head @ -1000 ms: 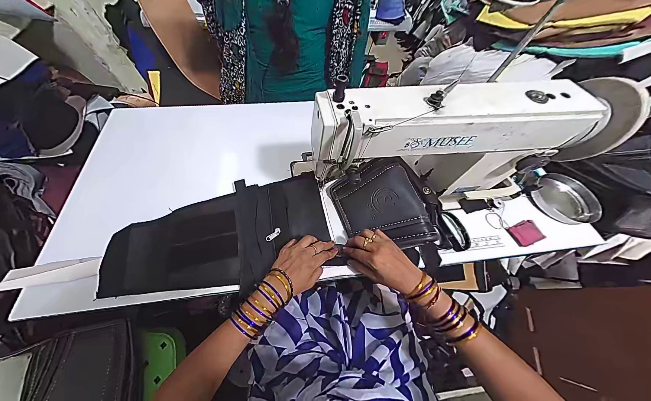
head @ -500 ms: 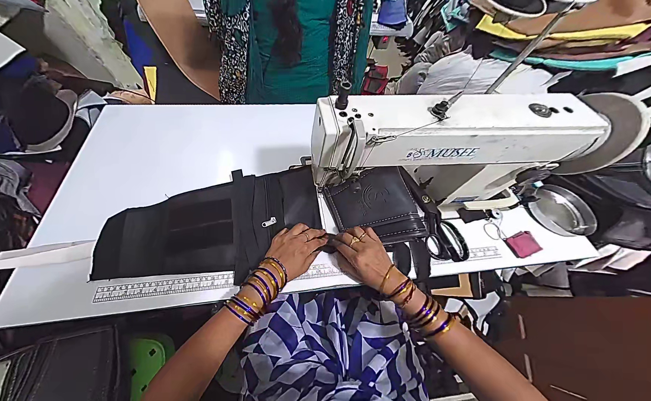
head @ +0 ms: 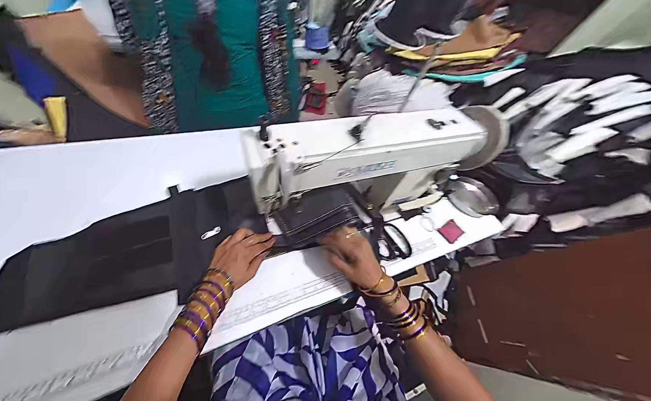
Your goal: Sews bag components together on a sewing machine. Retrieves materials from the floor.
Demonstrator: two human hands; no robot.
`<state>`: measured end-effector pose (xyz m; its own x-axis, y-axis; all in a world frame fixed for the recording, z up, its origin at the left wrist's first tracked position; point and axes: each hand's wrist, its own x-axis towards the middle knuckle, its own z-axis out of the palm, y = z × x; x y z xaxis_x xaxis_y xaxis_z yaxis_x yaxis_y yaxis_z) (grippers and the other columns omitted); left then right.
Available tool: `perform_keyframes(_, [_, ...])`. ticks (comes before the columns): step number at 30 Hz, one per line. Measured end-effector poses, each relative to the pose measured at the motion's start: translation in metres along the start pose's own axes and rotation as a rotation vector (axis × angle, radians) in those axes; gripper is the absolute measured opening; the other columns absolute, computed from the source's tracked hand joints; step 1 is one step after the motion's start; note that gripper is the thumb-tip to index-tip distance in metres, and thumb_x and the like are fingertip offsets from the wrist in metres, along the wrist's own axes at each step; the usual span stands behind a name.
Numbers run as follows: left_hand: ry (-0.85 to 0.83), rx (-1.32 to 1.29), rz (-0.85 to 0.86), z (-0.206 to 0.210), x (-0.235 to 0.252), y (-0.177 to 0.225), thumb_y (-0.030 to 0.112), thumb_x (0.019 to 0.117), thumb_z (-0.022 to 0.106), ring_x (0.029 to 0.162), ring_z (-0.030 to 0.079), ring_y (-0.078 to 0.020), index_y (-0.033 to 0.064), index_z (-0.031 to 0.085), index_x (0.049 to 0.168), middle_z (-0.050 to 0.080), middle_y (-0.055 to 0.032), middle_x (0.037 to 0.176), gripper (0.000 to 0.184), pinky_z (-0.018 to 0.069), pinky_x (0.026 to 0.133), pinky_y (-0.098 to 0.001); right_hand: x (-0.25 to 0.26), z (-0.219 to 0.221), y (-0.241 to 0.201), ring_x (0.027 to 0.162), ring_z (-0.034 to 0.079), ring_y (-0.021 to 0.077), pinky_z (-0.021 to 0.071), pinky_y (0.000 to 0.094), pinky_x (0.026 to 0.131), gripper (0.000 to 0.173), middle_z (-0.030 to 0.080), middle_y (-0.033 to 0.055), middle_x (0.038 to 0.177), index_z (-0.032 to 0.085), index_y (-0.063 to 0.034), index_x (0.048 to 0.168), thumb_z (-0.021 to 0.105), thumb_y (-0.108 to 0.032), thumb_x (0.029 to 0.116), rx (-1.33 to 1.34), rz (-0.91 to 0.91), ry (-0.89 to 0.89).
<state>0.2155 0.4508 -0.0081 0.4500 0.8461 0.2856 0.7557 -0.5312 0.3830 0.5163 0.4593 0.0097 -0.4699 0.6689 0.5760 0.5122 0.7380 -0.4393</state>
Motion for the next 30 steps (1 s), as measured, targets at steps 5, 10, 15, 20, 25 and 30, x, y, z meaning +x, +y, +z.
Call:
perform_keyframes(5, [0.116,0.025,0.022,0.010,0.004,-0.006,0.020,0.0978,0.051,0.113,0.066,-0.0439,0.0076,0.078,0.116,0.073,-0.0107,0.125,0.035,0.0506,0.084,-0.0626,-0.042,-0.127,0.077,0.102,0.070,0.0437,0.0517,0.0600,0.093,0.020,0.072,0.0281,0.107,0.073,0.0080,0.109,0.062,-0.002,0.0969,-0.434,0.879,0.191])
perform_keyframes(10, [0.137,0.043,0.020,0.011,0.005,-0.006,0.021,0.0981,0.049,0.113,0.067,-0.0435,0.0084,0.078,0.116,0.073,-0.0096,0.125,0.036,0.0506,0.085,-0.0615,-0.041,-0.135,0.131,0.098,0.067,0.0488,0.0486,0.0684,0.087,0.026,0.070,0.0302,0.101,0.074,0.0062,0.103,0.072,-0.019,0.0952,-0.541,0.930,-0.028])
perform_keyframes(15, [0.023,0.110,-0.046,0.001,0.008,0.005,0.013,0.0964,0.062,0.119,0.063,-0.0445,0.0107,0.071,0.128,0.070,-0.0130,0.129,0.033,0.0502,0.086,-0.0626,-0.040,-0.122,0.134,0.102,0.066,0.0528,0.0491,0.0705,0.085,0.021,0.068,0.0332,0.105,0.072,0.0086,0.098,0.069,-0.012,0.0940,-0.615,0.929,-0.014])
perform_keyframes(20, [-0.070,0.066,-0.107,-0.007,0.012,0.012,0.015,0.1017,0.057,0.128,0.058,-0.0417,0.0139,0.073,0.128,0.067,-0.0122,0.135,0.031,0.0463,0.095,-0.0628,-0.046,-0.075,0.025,0.079,0.071,0.0478,0.0547,0.0612,0.069,0.018,0.070,0.0302,0.087,0.073,0.0110,0.093,0.062,-0.004,0.0917,-0.629,0.464,0.227])
perform_keyframes(25, [-0.095,0.045,-0.113,-0.006,0.010,0.008,0.019,0.1041,0.055,0.133,0.055,-0.0379,0.0157,0.073,0.129,0.064,-0.0097,0.140,0.031,0.0450,0.098,-0.0577,-0.032,0.056,-0.058,0.071,0.072,0.0360,0.0577,0.0459,0.059,0.014,0.071,0.0189,0.078,0.075,0.0014,0.082,0.063,-0.005,0.0860,-0.389,0.010,0.012])
perform_keyframes(30, [-0.072,-0.007,-0.085,-0.006,0.008,0.001,0.019,0.1054,0.053,0.131,0.056,-0.0331,0.0159,0.073,0.129,0.066,-0.0042,0.138,0.031,0.0438,0.098,-0.0537,0.005,0.081,-0.067,0.073,0.072,0.0395,0.0571,0.0492,0.060,0.021,0.071,0.0219,0.080,0.080,0.0003,0.100,0.062,-0.006,0.0907,-0.435,0.166,-0.075])
